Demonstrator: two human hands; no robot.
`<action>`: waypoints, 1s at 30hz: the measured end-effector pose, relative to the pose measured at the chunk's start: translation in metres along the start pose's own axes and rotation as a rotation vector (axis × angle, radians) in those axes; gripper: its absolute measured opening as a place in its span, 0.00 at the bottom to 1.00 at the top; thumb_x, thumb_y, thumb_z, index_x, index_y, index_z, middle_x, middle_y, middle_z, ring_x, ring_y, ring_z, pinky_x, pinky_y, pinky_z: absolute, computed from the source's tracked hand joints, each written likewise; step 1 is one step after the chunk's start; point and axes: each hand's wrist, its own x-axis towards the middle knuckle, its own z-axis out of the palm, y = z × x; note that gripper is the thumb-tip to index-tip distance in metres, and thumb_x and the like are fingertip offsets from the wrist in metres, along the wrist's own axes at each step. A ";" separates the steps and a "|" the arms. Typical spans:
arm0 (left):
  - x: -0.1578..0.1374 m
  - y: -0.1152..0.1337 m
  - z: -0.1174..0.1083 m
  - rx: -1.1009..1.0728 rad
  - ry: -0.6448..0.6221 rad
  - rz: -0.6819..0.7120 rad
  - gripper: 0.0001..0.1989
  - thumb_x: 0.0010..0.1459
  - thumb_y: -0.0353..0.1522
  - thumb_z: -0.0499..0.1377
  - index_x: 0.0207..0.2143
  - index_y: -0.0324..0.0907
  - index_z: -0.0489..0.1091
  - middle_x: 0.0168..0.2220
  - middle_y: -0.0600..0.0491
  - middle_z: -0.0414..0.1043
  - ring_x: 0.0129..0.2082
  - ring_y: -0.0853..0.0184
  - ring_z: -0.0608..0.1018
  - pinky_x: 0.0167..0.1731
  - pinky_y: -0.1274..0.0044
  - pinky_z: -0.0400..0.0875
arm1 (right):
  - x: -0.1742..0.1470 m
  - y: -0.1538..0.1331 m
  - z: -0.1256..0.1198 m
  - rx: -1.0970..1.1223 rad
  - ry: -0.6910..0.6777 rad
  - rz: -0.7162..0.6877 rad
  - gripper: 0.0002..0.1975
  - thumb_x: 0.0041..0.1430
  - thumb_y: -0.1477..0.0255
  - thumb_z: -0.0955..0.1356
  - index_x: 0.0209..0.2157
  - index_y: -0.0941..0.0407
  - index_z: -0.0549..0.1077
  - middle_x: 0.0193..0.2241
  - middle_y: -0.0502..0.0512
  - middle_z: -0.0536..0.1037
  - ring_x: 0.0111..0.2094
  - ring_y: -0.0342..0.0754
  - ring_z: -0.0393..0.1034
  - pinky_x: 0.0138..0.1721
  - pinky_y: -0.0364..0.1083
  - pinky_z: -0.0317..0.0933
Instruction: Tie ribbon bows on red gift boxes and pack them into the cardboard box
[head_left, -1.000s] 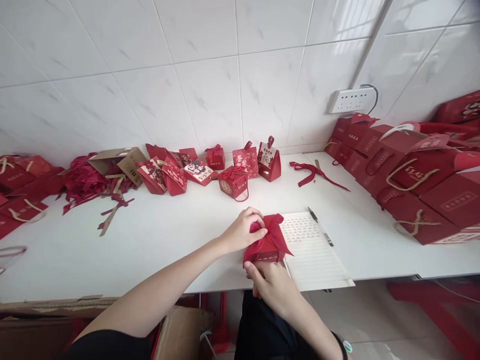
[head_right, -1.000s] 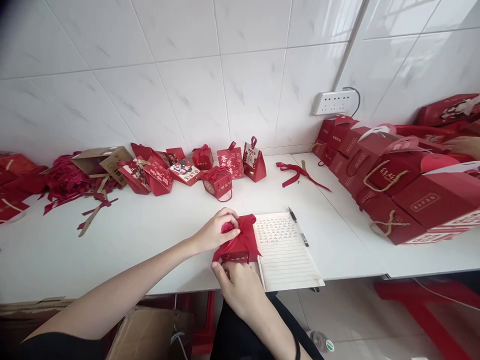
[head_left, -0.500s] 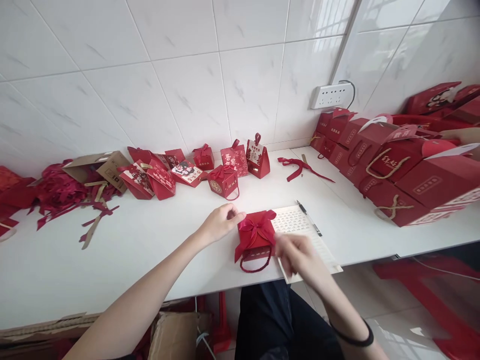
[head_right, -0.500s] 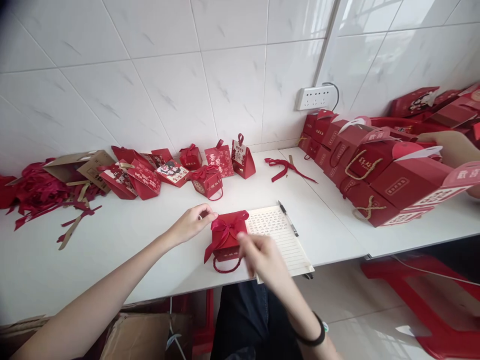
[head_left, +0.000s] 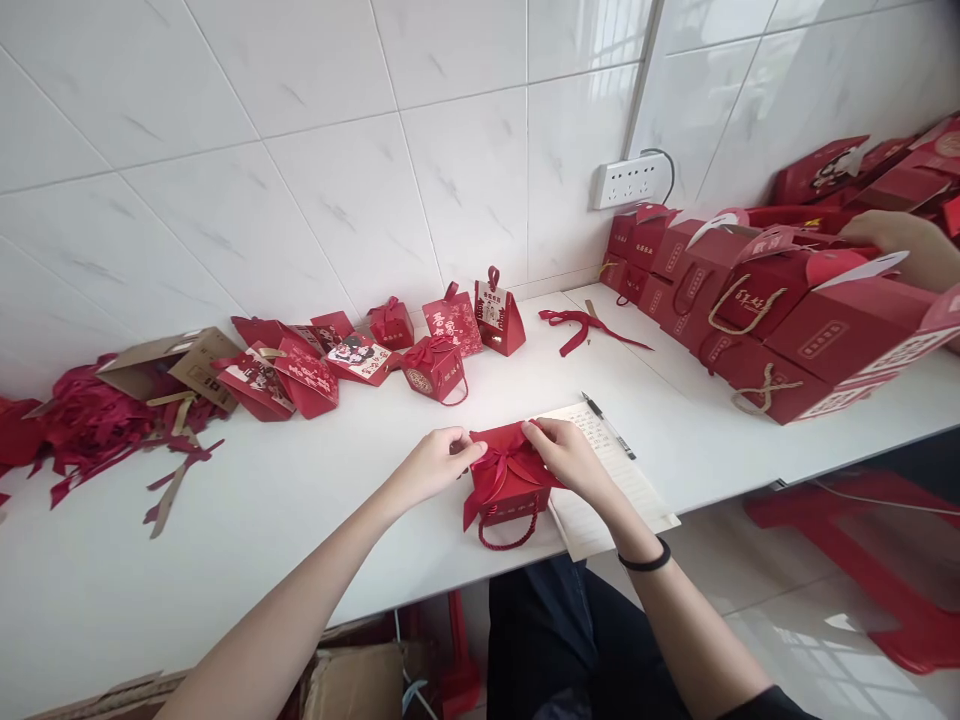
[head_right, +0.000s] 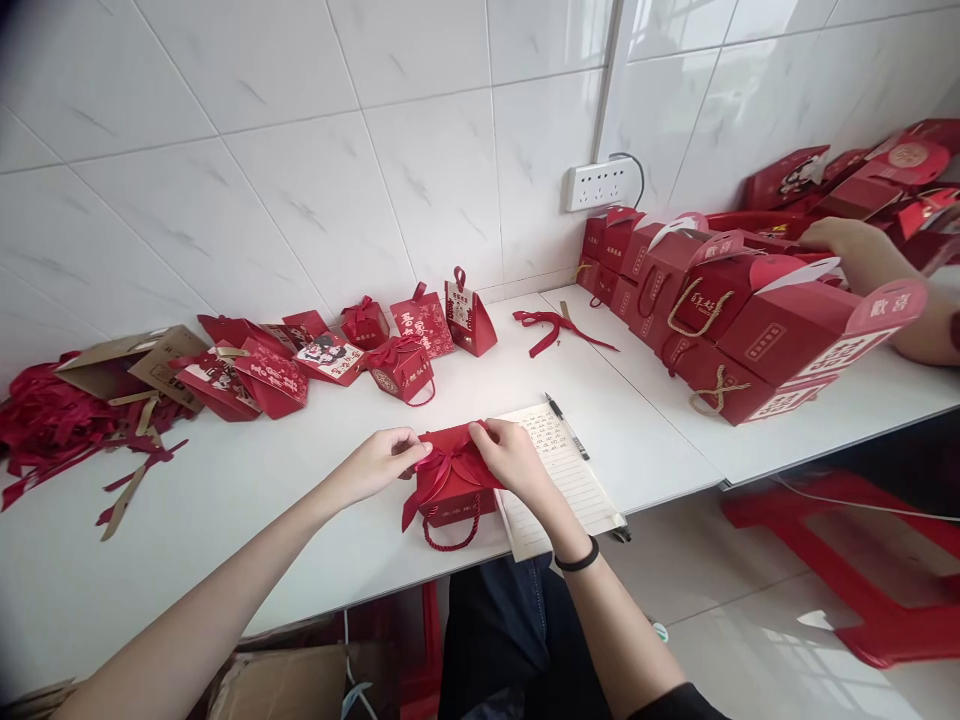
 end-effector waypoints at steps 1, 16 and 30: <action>0.000 0.000 0.001 -0.023 -0.003 0.005 0.17 0.52 0.45 0.53 0.23 0.41 0.59 0.23 0.57 0.62 0.23 0.71 0.67 0.26 0.78 0.62 | -0.002 0.002 0.000 0.031 0.003 0.000 0.22 0.53 0.53 0.59 0.18 0.56 0.53 0.15 0.46 0.54 0.19 0.42 0.48 0.20 0.42 0.43; 0.006 -0.004 0.008 -0.062 0.031 -0.037 0.21 0.52 0.50 0.51 0.22 0.41 0.55 0.21 0.59 0.57 0.23 0.71 0.64 0.27 0.77 0.61 | -0.018 0.020 -0.004 0.305 0.031 -0.015 0.23 0.56 0.52 0.62 0.20 0.57 0.60 0.20 0.50 0.62 0.22 0.44 0.57 0.22 0.42 0.53; 0.010 -0.010 0.010 -0.015 0.058 0.096 0.18 0.54 0.46 0.50 0.21 0.41 0.55 0.20 0.60 0.55 0.21 0.73 0.59 0.24 0.79 0.55 | -0.014 0.027 -0.006 0.375 0.011 0.047 0.21 0.57 0.54 0.62 0.22 0.57 0.62 0.22 0.51 0.64 0.24 0.46 0.60 0.24 0.43 0.58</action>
